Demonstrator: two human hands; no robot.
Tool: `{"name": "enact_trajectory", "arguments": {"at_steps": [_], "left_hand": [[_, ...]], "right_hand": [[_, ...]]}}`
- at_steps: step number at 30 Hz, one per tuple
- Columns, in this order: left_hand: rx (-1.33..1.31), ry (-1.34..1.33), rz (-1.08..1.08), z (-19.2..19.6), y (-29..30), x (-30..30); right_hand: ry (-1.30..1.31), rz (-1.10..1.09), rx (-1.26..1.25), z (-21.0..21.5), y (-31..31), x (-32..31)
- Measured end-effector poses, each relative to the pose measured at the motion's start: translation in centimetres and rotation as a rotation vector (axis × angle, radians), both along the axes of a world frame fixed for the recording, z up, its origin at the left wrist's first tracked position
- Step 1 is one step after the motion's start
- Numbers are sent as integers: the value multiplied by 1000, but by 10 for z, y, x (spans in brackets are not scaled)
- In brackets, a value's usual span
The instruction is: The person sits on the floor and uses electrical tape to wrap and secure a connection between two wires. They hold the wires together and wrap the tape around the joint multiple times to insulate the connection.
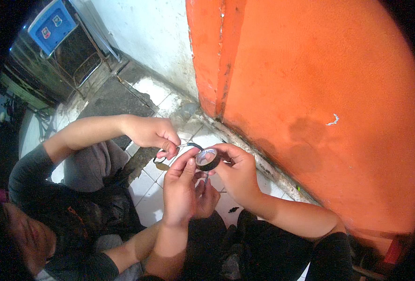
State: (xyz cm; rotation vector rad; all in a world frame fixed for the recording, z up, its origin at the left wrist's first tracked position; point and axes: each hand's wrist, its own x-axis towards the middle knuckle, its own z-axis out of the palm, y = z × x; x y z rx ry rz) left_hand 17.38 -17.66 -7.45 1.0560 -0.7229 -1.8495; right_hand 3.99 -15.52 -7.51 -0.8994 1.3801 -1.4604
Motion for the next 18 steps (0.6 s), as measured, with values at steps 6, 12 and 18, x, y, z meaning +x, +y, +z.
{"name": "enact_trajectory", "arguments": {"at_steps": [6,12,18], "left_hand": [[-294,-5,-76,-11,-22,-1],[-338,-38,16,-12,-21,-10],[-392,-3,1,-18,-22,-10]], "right_hand": [[-484,145,177,-8,-7,-18],[-634,173,227,-10,-13,-16],[-291,68,187,-14,-19,-13]]}}
